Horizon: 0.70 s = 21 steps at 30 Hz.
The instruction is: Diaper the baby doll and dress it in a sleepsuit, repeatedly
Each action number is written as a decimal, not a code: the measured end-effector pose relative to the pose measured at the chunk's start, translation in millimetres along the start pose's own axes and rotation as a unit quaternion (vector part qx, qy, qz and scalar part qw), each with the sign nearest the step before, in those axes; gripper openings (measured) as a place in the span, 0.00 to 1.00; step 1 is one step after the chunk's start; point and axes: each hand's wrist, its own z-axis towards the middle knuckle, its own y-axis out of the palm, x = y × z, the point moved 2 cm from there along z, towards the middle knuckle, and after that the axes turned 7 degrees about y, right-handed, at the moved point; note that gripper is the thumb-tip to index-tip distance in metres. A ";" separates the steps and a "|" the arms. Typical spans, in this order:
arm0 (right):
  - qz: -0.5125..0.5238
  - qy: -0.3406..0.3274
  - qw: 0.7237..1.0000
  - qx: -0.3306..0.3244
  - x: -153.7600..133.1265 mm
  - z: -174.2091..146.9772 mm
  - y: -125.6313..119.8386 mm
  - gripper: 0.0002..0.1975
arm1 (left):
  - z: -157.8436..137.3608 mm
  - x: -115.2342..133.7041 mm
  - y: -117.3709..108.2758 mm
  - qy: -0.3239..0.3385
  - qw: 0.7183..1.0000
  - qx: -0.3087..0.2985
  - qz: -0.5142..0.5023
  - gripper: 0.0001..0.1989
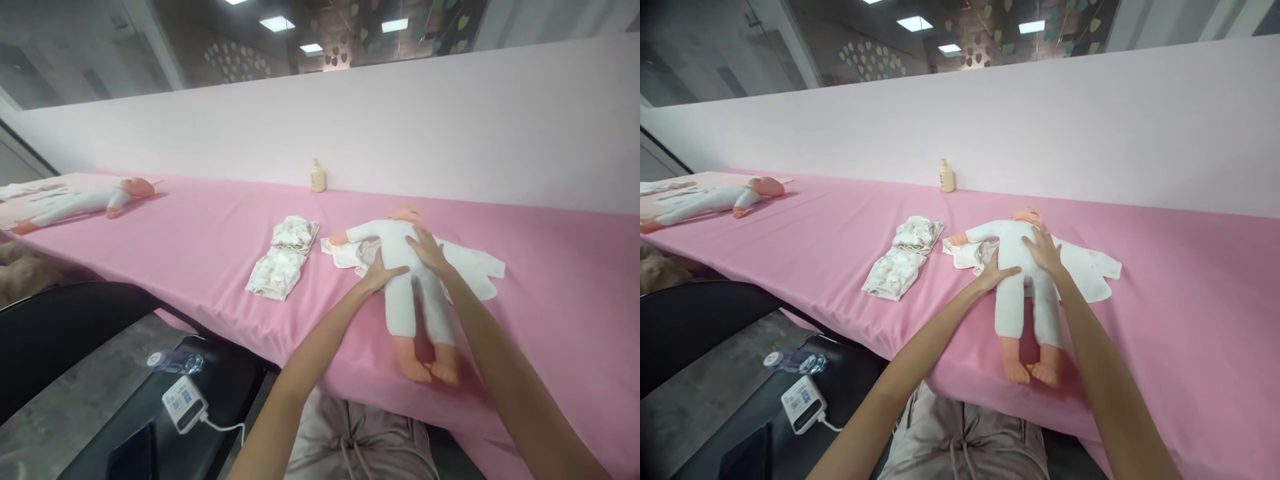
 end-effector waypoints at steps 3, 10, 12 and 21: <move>-0.017 0.074 0.997 0.014 40.8 -18.1 -1.5 0.31 | -0.8 -2.0 1.4 0.010 1.000 -0.018 0.015 0.44; -0.186 0.041 0.980 0.052 70.7 -43.7 2.1 0.27 | -3.3 -4.5 -3.5 -0.054 0.996 0.052 -0.048 0.37; -0.185 0.058 0.979 0.066 70.6 -43.8 2.3 0.28 | -1.5 -1.7 -7.1 -0.071 0.993 0.067 -0.061 0.36; -0.112 0.124 0.977 0.134 73.6 -48.9 -8.5 0.31 | 7.9 18.2 -28.3 -0.013 0.989 0.038 -0.142 0.33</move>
